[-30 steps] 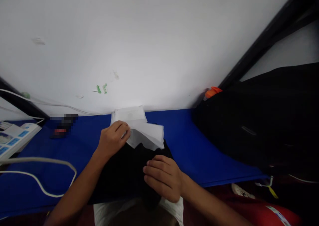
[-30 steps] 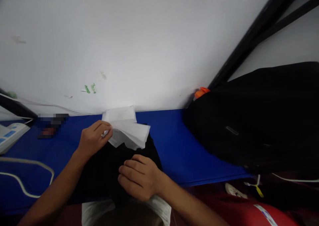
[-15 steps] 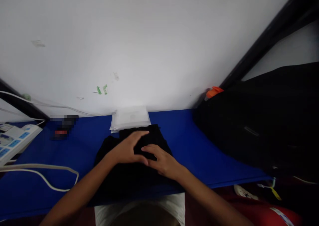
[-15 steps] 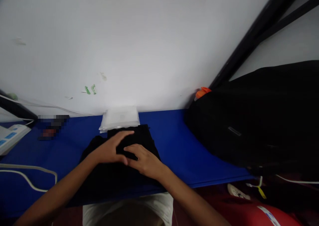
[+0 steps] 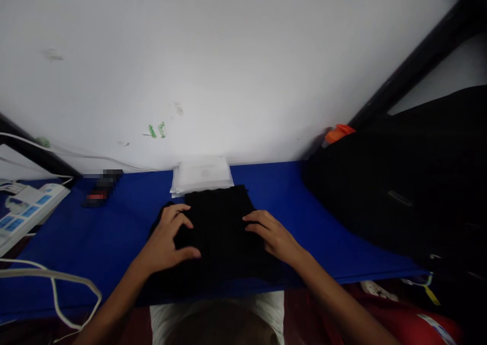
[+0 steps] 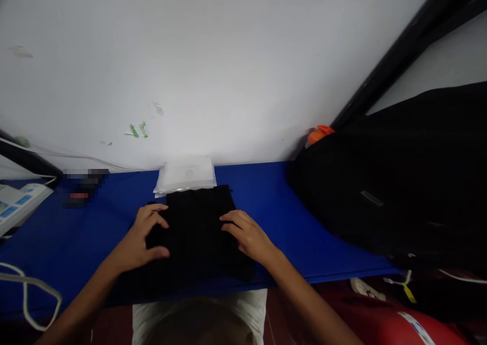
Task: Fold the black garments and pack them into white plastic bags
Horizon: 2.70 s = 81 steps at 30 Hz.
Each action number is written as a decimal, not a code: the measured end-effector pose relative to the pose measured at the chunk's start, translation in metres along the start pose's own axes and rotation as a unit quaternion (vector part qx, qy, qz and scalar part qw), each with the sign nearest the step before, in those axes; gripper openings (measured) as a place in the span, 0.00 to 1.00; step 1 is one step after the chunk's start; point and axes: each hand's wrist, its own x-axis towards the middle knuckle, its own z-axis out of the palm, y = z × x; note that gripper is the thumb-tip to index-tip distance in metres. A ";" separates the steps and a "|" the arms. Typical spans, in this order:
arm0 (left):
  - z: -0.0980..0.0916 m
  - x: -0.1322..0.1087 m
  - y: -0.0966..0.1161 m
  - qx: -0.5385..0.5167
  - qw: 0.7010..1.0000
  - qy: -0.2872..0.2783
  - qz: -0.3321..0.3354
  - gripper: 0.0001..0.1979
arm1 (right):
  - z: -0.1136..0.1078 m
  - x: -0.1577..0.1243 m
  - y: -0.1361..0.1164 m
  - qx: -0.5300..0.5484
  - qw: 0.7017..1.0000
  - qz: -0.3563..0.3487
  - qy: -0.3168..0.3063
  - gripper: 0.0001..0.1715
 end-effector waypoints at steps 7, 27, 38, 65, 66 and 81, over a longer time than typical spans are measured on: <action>0.001 -0.024 -0.017 0.064 0.996 0.004 -0.063 0.24 | 0.001 -0.011 0.014 0.022 0.999 0.033 0.028 0.24; -0.002 -0.004 0.003 0.091 0.986 -0.136 0.017 0.26 | -0.024 0.006 0.001 0.025 0.980 0.115 -0.164 0.37; 0.003 0.034 -0.032 0.140 0.986 0.061 -0.069 0.10 | -0.010 0.047 0.033 0.005 0.982 0.189 -0.023 0.11; -0.019 -0.022 0.034 0.158 0.976 -0.146 0.032 0.08 | -0.023 0.029 -0.035 -0.156 0.973 0.027 -0.169 0.05; -0.017 -0.028 0.039 0.154 0.972 -0.179 0.021 0.08 | -0.027 0.024 -0.043 -0.154 0.969 0.028 -0.189 0.07; 0.037 -0.029 0.006 0.314 0.935 0.004 -0.165 0.40 | 0.014 0.023 -0.072 -0.105 0.963 0.228 -0.095 0.17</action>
